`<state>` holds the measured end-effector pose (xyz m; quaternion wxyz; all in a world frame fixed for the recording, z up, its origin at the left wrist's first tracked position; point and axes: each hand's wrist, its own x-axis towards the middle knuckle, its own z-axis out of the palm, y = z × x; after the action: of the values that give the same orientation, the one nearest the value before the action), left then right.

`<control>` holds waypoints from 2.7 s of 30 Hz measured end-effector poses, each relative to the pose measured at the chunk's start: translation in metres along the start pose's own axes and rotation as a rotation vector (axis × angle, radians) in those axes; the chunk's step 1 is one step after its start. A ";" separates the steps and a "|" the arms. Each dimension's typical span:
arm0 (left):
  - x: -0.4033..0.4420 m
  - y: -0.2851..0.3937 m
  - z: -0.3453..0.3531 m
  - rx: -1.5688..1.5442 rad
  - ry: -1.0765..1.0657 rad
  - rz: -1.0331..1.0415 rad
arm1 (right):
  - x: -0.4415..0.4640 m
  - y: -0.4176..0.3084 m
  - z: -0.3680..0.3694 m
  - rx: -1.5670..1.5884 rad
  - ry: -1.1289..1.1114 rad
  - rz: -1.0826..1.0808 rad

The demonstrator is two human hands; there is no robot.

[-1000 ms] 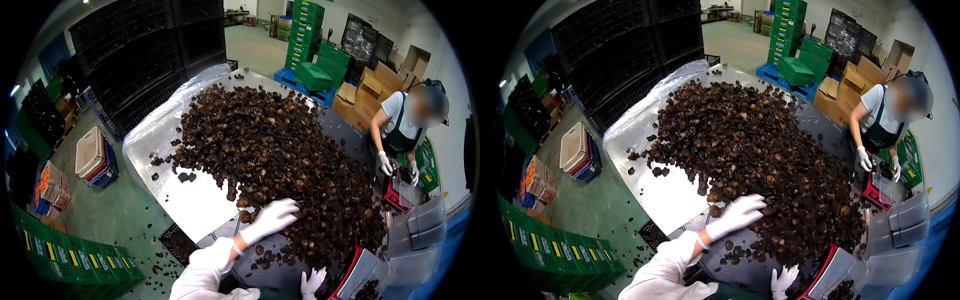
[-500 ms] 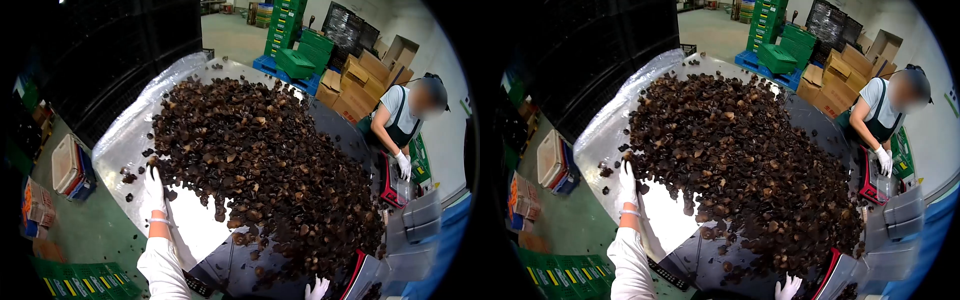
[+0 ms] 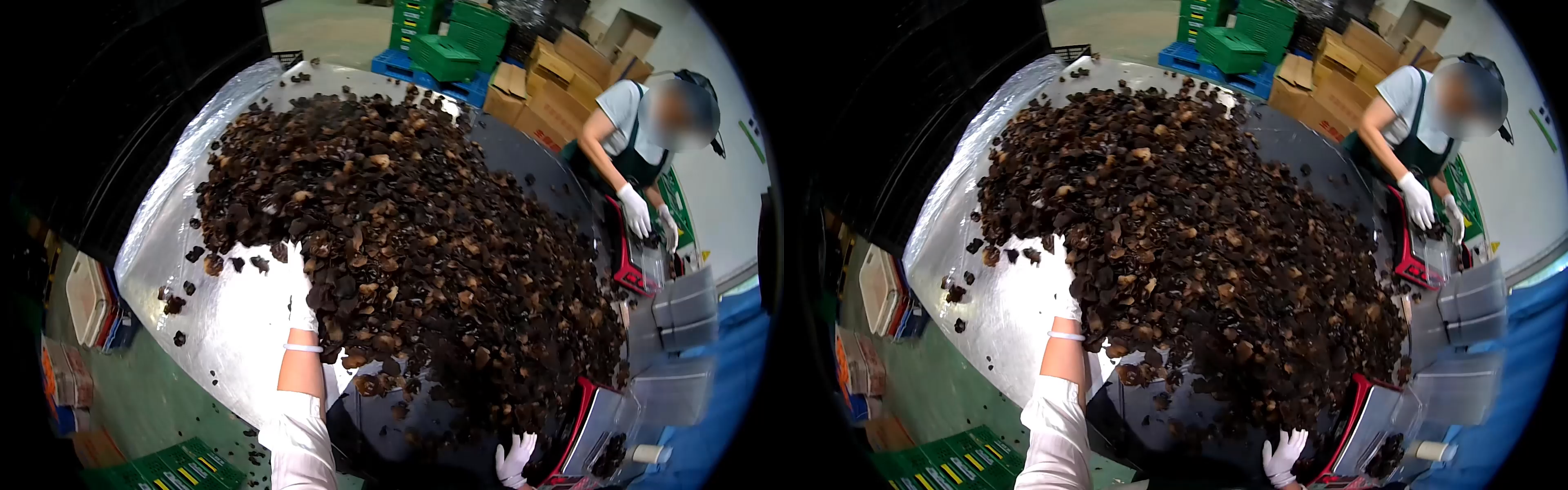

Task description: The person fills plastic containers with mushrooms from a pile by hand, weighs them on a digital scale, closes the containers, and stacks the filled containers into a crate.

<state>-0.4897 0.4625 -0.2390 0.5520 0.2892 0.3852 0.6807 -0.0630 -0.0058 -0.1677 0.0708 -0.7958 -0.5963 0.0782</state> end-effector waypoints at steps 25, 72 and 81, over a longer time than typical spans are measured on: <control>-0.212 -0.024 0.289 0.301 -0.437 -0.029 | 0.009 -0.008 -0.002 0.039 0.095 -0.014; -0.440 0.057 0.107 1.152 -1.056 0.514 | 0.049 -0.026 -0.034 0.941 0.144 0.049; -0.441 0.058 0.122 1.103 -0.932 0.402 | 0.053 -0.007 -0.027 1.093 -0.065 0.158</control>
<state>-0.3218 0.0521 -0.1110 0.2978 0.8470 0.3368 0.2836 -0.0491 0.0465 -0.1419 0.4490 -0.6826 -0.4093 0.4061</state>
